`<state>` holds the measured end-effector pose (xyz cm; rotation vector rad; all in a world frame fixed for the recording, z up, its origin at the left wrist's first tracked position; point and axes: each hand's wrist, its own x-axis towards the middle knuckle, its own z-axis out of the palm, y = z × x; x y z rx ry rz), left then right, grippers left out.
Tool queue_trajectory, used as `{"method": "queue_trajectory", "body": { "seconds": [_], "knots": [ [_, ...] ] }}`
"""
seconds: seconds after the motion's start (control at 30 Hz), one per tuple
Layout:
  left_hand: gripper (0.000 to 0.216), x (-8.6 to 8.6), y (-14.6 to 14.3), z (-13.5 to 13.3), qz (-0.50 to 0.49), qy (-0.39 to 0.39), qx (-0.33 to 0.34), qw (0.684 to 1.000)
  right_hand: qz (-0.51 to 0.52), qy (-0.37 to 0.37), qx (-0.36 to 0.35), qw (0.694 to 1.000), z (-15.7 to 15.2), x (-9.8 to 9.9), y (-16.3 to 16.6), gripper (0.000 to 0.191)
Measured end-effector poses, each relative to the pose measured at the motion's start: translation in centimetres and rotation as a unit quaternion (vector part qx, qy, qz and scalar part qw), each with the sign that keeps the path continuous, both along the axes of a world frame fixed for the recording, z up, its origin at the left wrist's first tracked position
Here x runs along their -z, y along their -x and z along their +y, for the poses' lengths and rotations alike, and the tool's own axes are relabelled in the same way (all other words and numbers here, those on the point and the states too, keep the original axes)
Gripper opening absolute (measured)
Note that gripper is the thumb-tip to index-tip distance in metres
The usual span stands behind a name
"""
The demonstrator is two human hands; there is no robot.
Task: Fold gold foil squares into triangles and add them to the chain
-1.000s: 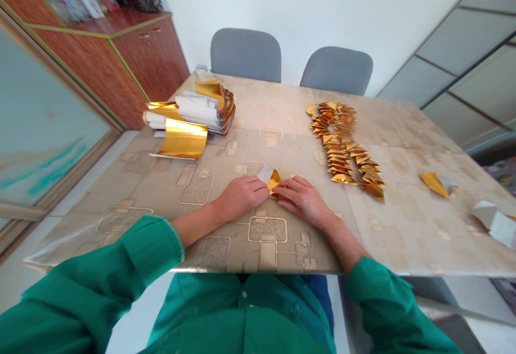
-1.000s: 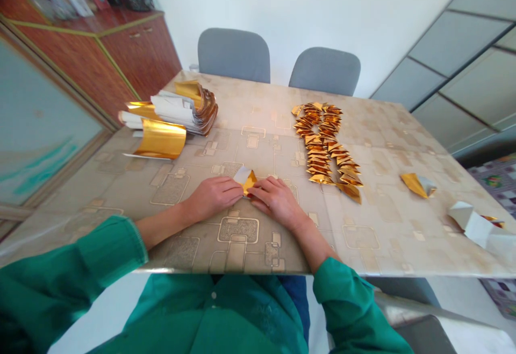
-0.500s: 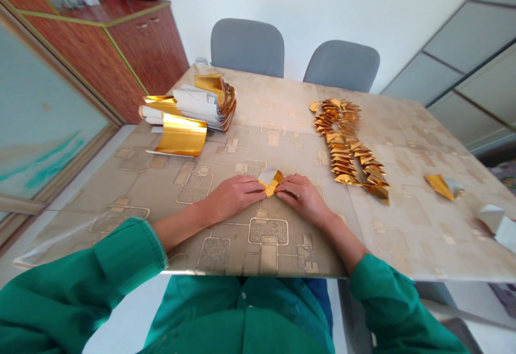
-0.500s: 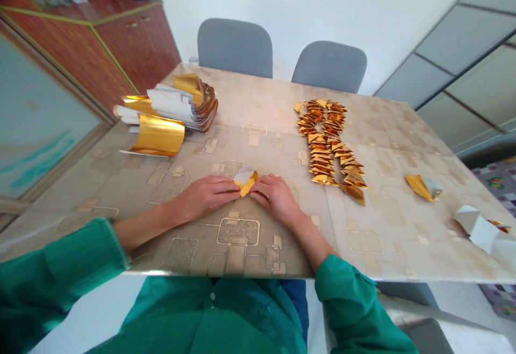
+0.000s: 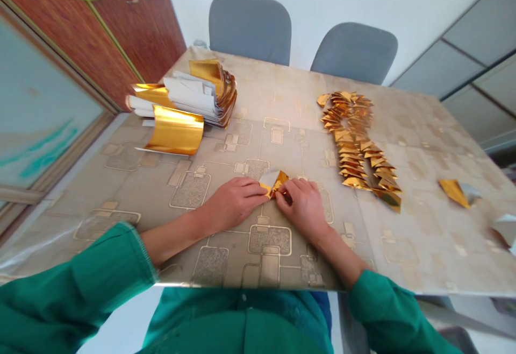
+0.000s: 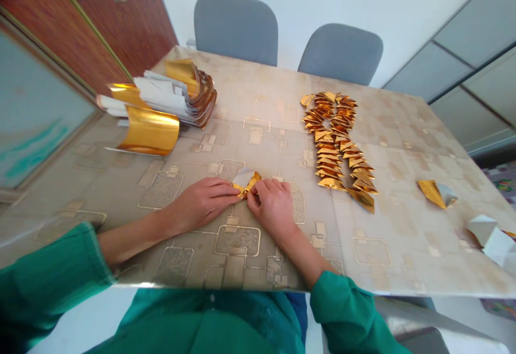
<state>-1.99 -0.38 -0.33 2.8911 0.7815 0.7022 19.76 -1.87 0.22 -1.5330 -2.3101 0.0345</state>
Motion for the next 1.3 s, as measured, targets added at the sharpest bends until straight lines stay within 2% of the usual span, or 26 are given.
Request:
{"method": "queue_trajectory", "body": {
  "seconds": [0.27,0.43,0.7,0.9,1.1,1.3],
  "knots": [
    [0.024,-0.4,-0.5,-0.6,0.023,0.023,-0.031,0.999,-0.004,-0.021,0.003,1.0,-0.2,0.4,0.1,0.016],
    [0.034,-0.1,-0.4,-0.8,0.048,0.002,-0.018,0.999,-0.018,-0.015,0.007,1.0,-0.1,0.6,0.2,0.016],
    [0.027,0.1,-0.3,-0.7,0.036,0.001,-0.003,0.999,-0.016,-0.006,-0.004,1.0,0.0,0.8,-0.1,0.019],
    [0.027,0.2,-0.5,-0.9,0.043,0.003,-0.017,0.999,-0.018,-0.011,0.003,1.0,0.1,0.9,0.1,0.022],
    [0.025,0.2,-0.6,-1.0,0.062,-0.003,-0.026,0.998,0.022,-0.006,0.032,0.999,0.0,1.0,0.0,0.021],
    [0.025,0.1,-0.6,-1.2,0.068,-0.016,-0.044,0.997,0.098,0.021,0.097,0.99,-0.2,1.3,-0.8,0.021]
  ]
}}
